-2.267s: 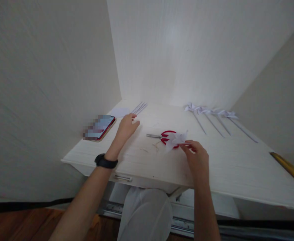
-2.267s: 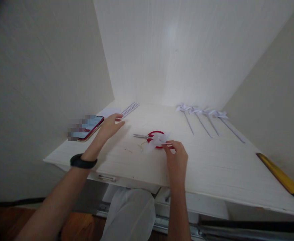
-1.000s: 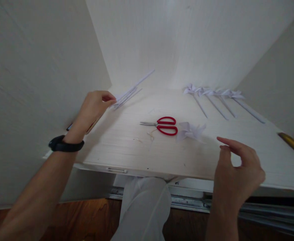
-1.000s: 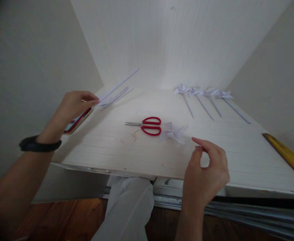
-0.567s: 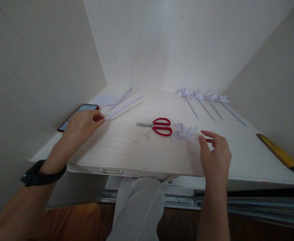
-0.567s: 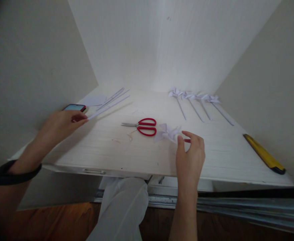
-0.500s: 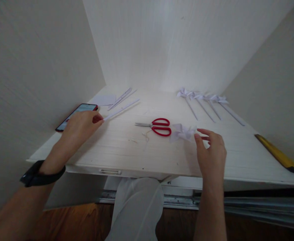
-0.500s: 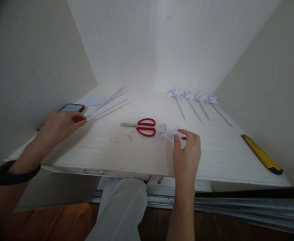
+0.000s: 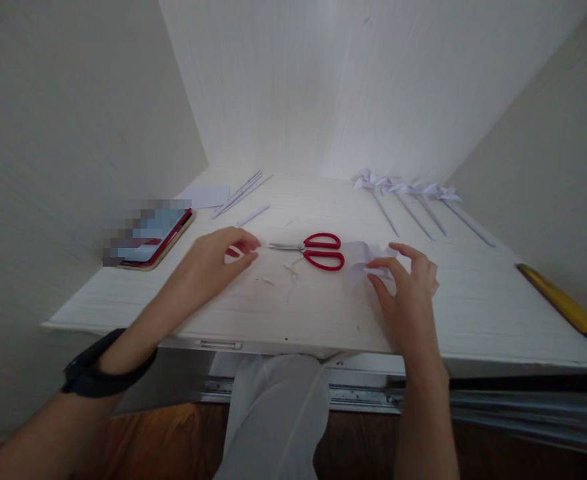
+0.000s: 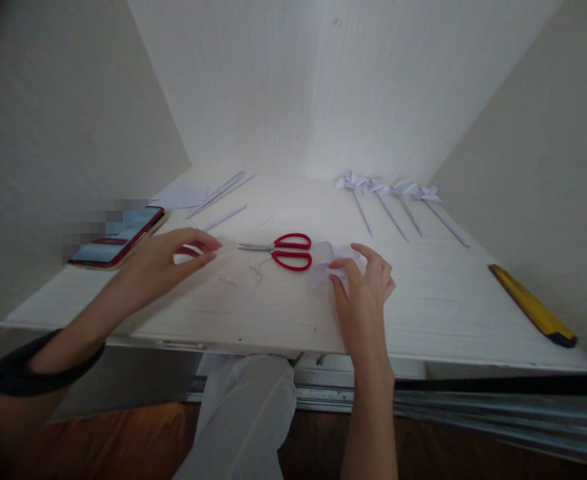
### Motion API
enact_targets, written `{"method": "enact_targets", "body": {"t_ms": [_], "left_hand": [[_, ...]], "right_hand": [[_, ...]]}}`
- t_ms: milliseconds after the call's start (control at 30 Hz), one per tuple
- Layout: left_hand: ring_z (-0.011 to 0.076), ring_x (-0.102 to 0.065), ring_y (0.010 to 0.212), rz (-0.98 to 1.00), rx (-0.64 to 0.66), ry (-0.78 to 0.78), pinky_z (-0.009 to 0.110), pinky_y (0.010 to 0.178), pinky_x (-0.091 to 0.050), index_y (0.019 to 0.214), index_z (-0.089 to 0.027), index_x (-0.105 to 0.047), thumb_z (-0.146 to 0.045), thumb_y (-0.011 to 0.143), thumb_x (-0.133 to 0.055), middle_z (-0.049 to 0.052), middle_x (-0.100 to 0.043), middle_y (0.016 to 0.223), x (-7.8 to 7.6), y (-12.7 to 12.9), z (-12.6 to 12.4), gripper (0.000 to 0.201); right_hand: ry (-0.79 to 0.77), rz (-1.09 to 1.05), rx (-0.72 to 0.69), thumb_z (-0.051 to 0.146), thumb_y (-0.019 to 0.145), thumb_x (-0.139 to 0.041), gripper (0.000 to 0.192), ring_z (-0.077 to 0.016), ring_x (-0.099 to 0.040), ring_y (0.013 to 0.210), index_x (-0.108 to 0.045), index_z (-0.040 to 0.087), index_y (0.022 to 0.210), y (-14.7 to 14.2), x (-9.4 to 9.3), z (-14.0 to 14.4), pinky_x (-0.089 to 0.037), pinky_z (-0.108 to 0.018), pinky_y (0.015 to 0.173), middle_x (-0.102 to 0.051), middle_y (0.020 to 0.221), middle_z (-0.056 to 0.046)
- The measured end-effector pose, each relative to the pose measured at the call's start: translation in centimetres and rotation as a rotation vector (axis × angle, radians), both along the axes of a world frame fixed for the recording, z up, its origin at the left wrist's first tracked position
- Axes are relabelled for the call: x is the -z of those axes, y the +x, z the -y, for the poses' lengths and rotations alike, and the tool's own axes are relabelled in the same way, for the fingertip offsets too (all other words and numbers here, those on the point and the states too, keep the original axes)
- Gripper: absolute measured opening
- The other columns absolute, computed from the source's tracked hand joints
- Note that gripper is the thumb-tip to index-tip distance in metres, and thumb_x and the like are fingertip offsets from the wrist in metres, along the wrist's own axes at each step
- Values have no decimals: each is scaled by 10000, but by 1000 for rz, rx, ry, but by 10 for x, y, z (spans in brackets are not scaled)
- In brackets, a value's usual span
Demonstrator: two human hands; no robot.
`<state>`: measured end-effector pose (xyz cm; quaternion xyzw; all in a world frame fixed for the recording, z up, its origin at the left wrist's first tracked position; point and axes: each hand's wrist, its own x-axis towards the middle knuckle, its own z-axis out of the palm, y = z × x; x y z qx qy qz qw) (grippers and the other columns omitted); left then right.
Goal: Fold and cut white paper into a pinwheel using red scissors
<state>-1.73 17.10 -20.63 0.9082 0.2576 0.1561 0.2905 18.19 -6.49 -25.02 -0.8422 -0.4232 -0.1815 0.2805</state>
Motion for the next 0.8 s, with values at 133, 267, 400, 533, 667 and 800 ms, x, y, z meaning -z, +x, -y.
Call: {"method": "enact_targets", "body": {"t_ms": [133, 267, 400, 533, 667, 800], "left_hand": [[226, -676, 964, 103, 170, -641, 349, 794, -543, 1027, -168, -653, -392, 806, -629, 95, -728, 1068, -3, 20, 39, 315], [243, -635, 1116, 185, 295, -1103, 369, 904, -523, 1179, -174, -639, -352, 823, -671, 112, -684, 1231, -7, 25, 70, 399], [197, -644, 1077, 290, 328, -1165, 300, 913, -501, 1170, -269, -677, -248, 786, -741, 21, -684, 1246, -12, 19, 83, 390], [159, -660, 946, 328, 219, -1189, 244, 822, -510, 1032, -254, -727, -195, 717, -803, -9, -726, 1096, -12, 15, 86, 329], [131, -671, 864, 356, 183, -1238, 220, 802, -511, 956, -220, -736, -183, 722, -807, -16, -751, 974, -8, 14, 86, 247], [122, -683, 795, 379, 157, -1227, 216, 743, -523, 979, -225, -724, -197, 737, -799, -21, -765, 911, -8, 9, 87, 255]], "right_hand": [[137, 43, -148, 133, 864, -635, 196, -314, -430, 1250, -644, 270, 1005, -28, -18, 10, -389, -550, 979, -471, 1355, -98], [209, 47, -232, 116, 881, -625, 214, -281, -413, 1267, -641, 315, 959, -64, -31, 13, -378, -495, 989, -438, 1348, -47], [283, 20, -310, 137, 897, -613, 217, -259, -367, 1300, -647, 343, 955, -82, -31, 10, -364, -474, 1035, -366, 1375, -8], [309, 36, -339, 128, 894, -617, 203, -248, -343, 1296, -650, 324, 936, -88, -29, 2, -356, -464, 1046, -339, 1360, -10], [347, 27, -322, 159, 902, -623, 140, -236, -356, 1270, -660, 289, 866, -95, -30, -3, -359, -440, 1034, -346, 1311, -29], [298, 33, -367, 101, 876, -624, 254, -224, -320, 1330, -662, 332, 975, -101, -31, 2, -342, -423, 1062, -318, 1377, -9]]}}
